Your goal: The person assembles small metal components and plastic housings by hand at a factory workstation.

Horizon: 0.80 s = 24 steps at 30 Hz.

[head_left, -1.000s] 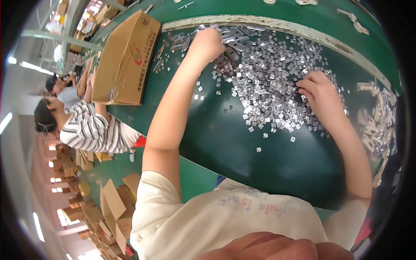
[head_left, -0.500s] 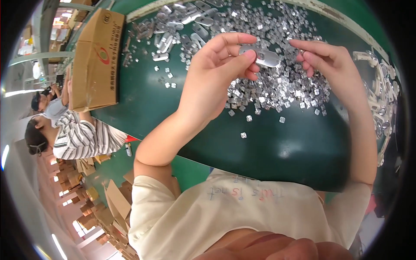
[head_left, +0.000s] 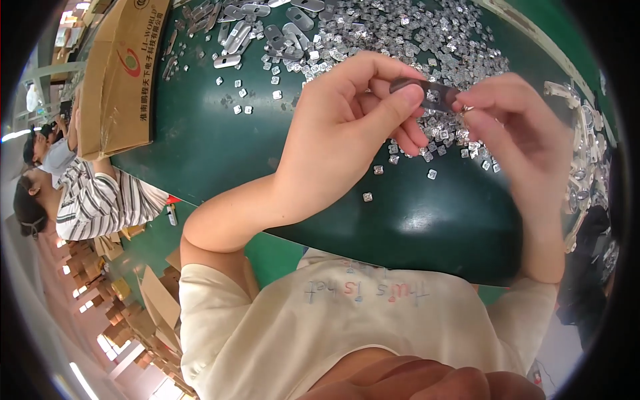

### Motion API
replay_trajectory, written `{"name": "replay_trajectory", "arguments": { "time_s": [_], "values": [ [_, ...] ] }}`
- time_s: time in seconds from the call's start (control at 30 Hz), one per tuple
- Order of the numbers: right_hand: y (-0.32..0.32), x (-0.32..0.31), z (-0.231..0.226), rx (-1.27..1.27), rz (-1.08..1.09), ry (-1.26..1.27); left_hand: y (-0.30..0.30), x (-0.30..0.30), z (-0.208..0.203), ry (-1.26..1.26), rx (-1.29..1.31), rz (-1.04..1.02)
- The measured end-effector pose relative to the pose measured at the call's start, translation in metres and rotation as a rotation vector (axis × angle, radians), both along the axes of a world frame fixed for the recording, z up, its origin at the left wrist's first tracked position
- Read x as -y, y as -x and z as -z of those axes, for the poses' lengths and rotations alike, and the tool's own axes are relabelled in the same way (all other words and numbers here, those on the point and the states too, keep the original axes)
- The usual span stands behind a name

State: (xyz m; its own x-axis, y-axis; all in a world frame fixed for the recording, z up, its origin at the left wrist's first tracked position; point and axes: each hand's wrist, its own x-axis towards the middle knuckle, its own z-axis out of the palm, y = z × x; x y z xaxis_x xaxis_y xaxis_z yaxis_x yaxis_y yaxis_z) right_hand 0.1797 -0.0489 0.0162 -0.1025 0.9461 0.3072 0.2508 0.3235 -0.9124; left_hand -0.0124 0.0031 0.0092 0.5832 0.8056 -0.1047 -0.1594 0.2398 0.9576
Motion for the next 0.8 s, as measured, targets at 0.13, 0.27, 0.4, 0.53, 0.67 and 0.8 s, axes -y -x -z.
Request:
{"name": "replay_trajectory", "arguments": {
  "time_s": [0.13,0.27,0.4,0.53,0.67,0.8],
  "values": [
    [0.000,0.000,-0.001,0.574,0.042,-0.535,0.000,0.003,-0.003,0.009,-0.007,0.039],
    [0.007,0.002,-0.005,0.746,0.004,-0.630,0.002,0.004,-0.004,0.048,0.063,0.032],
    [0.012,-0.003,-0.004,0.896,0.011,-0.824,-0.001,0.004,-0.003,0.086,0.114,-0.012],
    [0.019,-0.003,-0.003,0.991,0.027,-0.805,0.003,-0.002,0.002,0.075,0.165,-0.021],
    [0.009,-0.026,-0.020,0.748,-0.029,-0.494,0.006,-0.017,0.009,0.074,0.075,-0.049],
    [-0.020,-0.150,-0.013,0.618,0.315,-0.194,0.009,-0.028,0.018,0.036,0.062,-0.130]
  ]
}}
